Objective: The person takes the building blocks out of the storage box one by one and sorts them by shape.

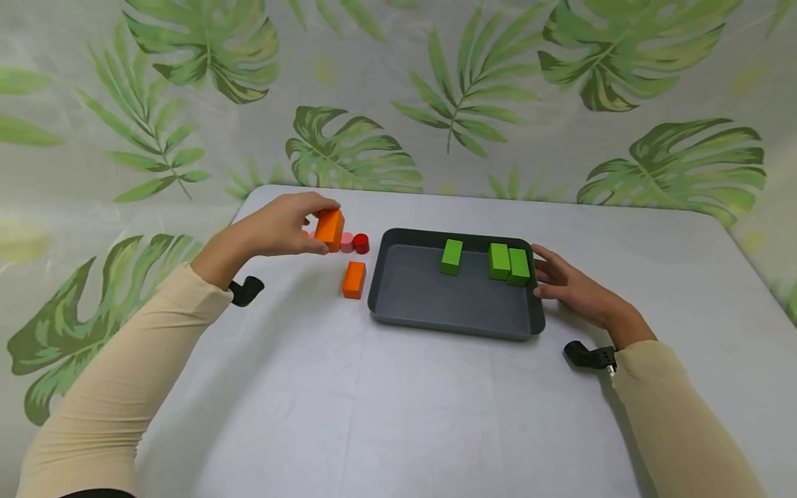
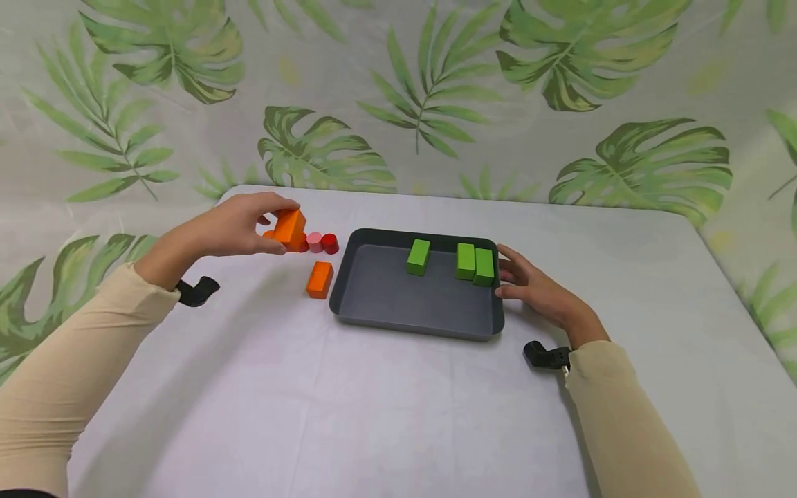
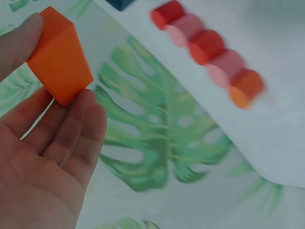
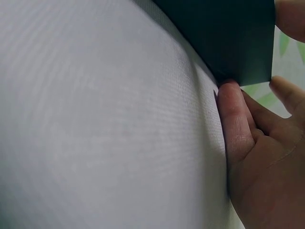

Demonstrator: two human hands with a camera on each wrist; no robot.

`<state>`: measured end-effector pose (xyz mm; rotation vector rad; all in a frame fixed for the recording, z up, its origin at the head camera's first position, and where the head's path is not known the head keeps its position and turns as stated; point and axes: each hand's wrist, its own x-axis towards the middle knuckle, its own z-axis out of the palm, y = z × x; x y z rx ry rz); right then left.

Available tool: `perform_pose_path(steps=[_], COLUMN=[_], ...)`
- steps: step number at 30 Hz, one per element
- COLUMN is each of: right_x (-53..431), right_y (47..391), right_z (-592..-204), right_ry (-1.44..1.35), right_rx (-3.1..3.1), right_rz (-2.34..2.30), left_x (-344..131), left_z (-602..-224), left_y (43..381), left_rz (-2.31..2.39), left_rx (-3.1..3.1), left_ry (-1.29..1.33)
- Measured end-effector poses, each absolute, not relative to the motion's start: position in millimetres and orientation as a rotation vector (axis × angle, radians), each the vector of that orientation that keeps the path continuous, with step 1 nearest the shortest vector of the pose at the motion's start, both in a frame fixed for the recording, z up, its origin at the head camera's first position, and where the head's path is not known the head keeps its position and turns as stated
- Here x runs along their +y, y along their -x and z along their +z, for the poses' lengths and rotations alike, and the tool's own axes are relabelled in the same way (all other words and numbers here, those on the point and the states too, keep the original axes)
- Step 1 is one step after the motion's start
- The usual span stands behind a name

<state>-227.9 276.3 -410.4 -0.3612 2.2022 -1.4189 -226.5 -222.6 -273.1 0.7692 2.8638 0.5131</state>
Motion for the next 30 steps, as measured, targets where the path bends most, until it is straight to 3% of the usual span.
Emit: perform_pose_path(steps=[11,30], right_x=[277.0,275.1], right_y=[228.7,227.1], right_z=[-408.1,-410.5], right_ry=[0.370,0.371], right_rx=[2.191,2.188], right_rz=[-1.435,-1.443], left_x=[-266.2,-250.0], left_z=[-292.0,-354.5], left_y=[202.3,210.3], left_rz=[0.565,0.494], left_rx=[2.911,2.859], left_ry=[-0.711,-0.704])
